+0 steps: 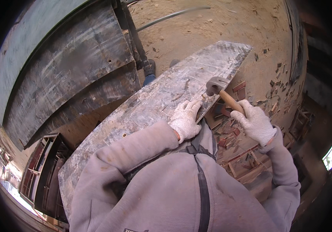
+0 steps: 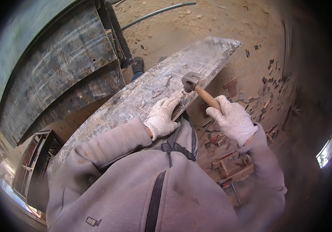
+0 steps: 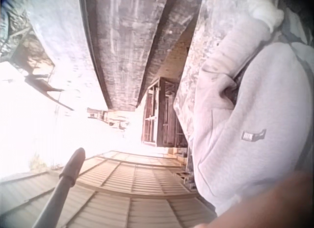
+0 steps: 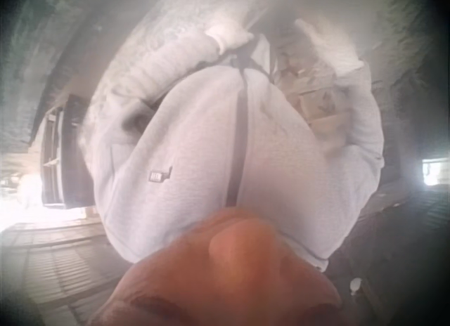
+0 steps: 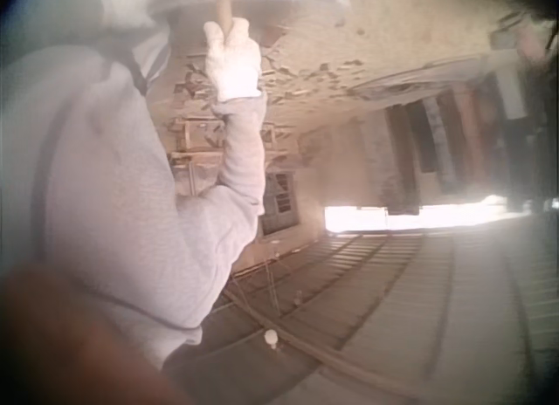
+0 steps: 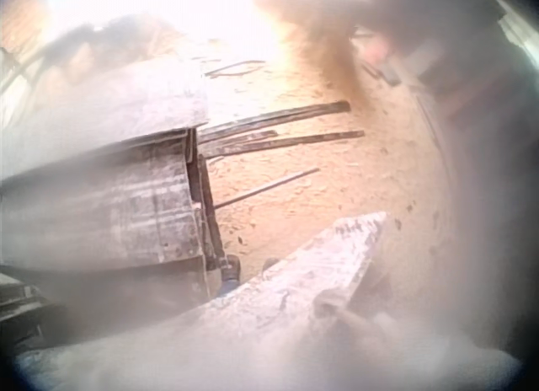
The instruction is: The person uses a hammer to pry apart and break a large wooden board into smaller pieces. They repeatedly strike the board, lift sections, and drop them to the ground, continuing until the board is fragmented.
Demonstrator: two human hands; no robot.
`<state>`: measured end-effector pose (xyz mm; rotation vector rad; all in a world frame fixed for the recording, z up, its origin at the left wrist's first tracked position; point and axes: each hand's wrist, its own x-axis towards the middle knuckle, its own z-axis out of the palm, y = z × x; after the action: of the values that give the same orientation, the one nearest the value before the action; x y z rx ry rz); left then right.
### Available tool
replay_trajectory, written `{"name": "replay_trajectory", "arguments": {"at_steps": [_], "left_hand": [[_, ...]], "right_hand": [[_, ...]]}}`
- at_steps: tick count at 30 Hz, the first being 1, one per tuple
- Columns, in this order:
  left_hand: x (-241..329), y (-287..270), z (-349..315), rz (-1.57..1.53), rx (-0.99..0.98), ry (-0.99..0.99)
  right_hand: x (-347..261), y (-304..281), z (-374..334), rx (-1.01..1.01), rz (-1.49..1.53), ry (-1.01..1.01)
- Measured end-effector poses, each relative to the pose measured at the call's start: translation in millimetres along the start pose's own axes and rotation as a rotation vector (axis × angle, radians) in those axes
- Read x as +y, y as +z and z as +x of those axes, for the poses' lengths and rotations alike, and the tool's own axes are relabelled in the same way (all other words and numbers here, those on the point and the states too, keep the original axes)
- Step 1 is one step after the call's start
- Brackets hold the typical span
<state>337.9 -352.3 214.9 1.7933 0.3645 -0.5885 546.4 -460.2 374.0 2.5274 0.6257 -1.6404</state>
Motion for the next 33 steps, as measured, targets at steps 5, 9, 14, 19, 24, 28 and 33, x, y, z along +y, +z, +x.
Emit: {"name": "replay_trajectory", "arguments": {"at_steps": [5, 9, 14, 19, 24, 28, 33], "left_hand": [[-2, 6, -1, 0.123, -0.039, 0.003], [7, 7, -6, 0.198, 0.017, -0.195], [9, 4, -10, 0.211, 0.016, -0.319], [7, 8, -10, 0.220, 0.058, -0.302], [8, 14, -13, 0.237, 0.101, -0.290], [10, 14, -17, 0.255, 0.130, -0.312], [16, 3, -20, 0.238, 0.040, -0.359]], "right_hand": [[-48, -39, 11, -0.102, -0.170, -0.104], [-82, -47, 18, -0.146, -0.428, -0.222], [-108, -41, 21, -0.143, -0.457, -0.260], [-57, -33, 20, -0.350, -0.781, -0.204], [-84, -54, 14, -0.145, -0.524, -0.124], [-116, -51, 38, -0.067, -0.403, -0.243], [-92, -39, 58, -0.319, -0.679, -0.288]]}}
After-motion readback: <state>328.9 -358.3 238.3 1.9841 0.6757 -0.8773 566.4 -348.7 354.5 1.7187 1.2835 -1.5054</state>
